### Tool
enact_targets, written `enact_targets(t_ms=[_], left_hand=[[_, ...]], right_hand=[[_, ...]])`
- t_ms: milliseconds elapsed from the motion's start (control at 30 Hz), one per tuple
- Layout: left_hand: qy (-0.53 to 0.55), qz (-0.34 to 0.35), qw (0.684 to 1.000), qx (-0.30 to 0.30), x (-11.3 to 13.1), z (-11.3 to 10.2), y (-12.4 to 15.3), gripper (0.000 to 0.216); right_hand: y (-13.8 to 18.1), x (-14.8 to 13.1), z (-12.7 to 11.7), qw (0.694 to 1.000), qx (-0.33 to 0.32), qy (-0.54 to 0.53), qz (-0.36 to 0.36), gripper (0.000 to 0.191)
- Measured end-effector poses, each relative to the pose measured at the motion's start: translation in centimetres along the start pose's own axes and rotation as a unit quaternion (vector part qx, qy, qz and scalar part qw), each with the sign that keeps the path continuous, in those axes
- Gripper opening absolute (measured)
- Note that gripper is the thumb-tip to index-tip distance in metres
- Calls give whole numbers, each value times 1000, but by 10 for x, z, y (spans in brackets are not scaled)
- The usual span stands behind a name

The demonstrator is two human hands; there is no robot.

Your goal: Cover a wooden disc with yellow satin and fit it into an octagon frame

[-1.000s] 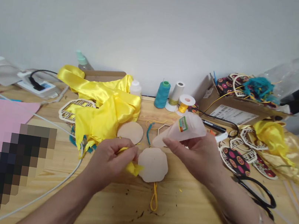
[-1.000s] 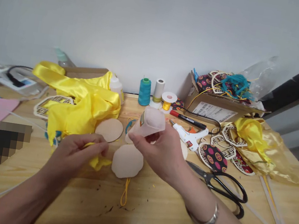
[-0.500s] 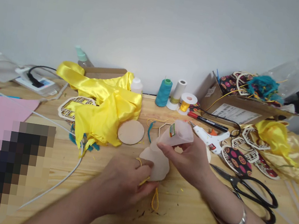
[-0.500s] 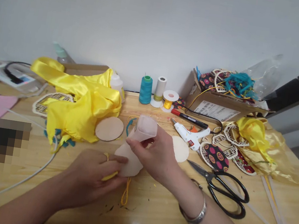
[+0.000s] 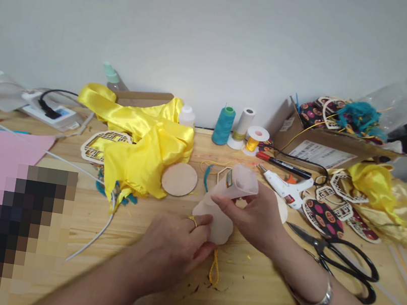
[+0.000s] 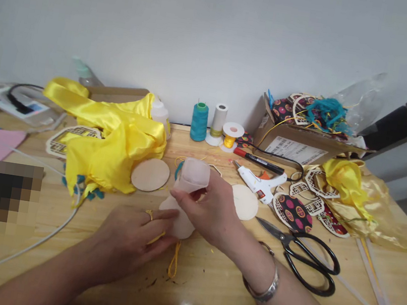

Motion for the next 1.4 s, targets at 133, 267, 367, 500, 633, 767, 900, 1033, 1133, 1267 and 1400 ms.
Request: enact_targets(t_ms=[133, 267, 367, 500, 633, 767, 900, 1033, 1133, 1267, 1400], left_hand=[[9, -1, 1000, -4, -1, 2, -2, 14], [19, -7, 1000, -10, -3, 2, -3, 16], [15, -13, 1000, -8, -4, 1, -3, 15], [12, -13, 1000, -7, -4, 1, -2, 14], [9, -16, 1000, -14, -4, 2, -2, 14], [9, -18, 1000, -14, -5, 4, -2, 15], [7, -20, 1000, -11, -6, 6, -2, 15], [5, -23, 1000, -11, -6, 6, -2, 15], [4, -20, 1000, -20, -5, 5, -2, 15], [-5, -23, 999, -21, -5, 5, -2, 14], [-8, -21, 1000, -17, -5, 5, -2, 14]], right_hand=[[-1, 0, 0, 1000, -4, 10, 0, 17], [-1, 1, 0, 1000, -11, 17, 7, 18], [-1, 1, -1, 1000, -10, 14, 1, 18], [0, -2, -9, 999, 11, 28, -19, 17], [0, -6, -15, 997, 15, 78, -18, 17], [-2, -9, -21, 995, 11, 95, -11, 18], [-2, -7, -23, 995, 7, 101, -4, 17], [-1, -6, -16, 997, -4, 71, -21, 16], [1, -6, -7, 999, -14, 35, -33, 15], [2, -11, -2, 998, -5, 22, -60, 12], [1, -10, -4, 998, 0, 27, -51, 13]])
Point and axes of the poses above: each hand's wrist, its own y-axis away from the middle knuckle, its own z-axis out of the palm, x = y × z, the point moved 7 cm from there along -y, towards the middle knuckle, and after that the axes turned 13 degrees about -x, right-handed, at the moved point
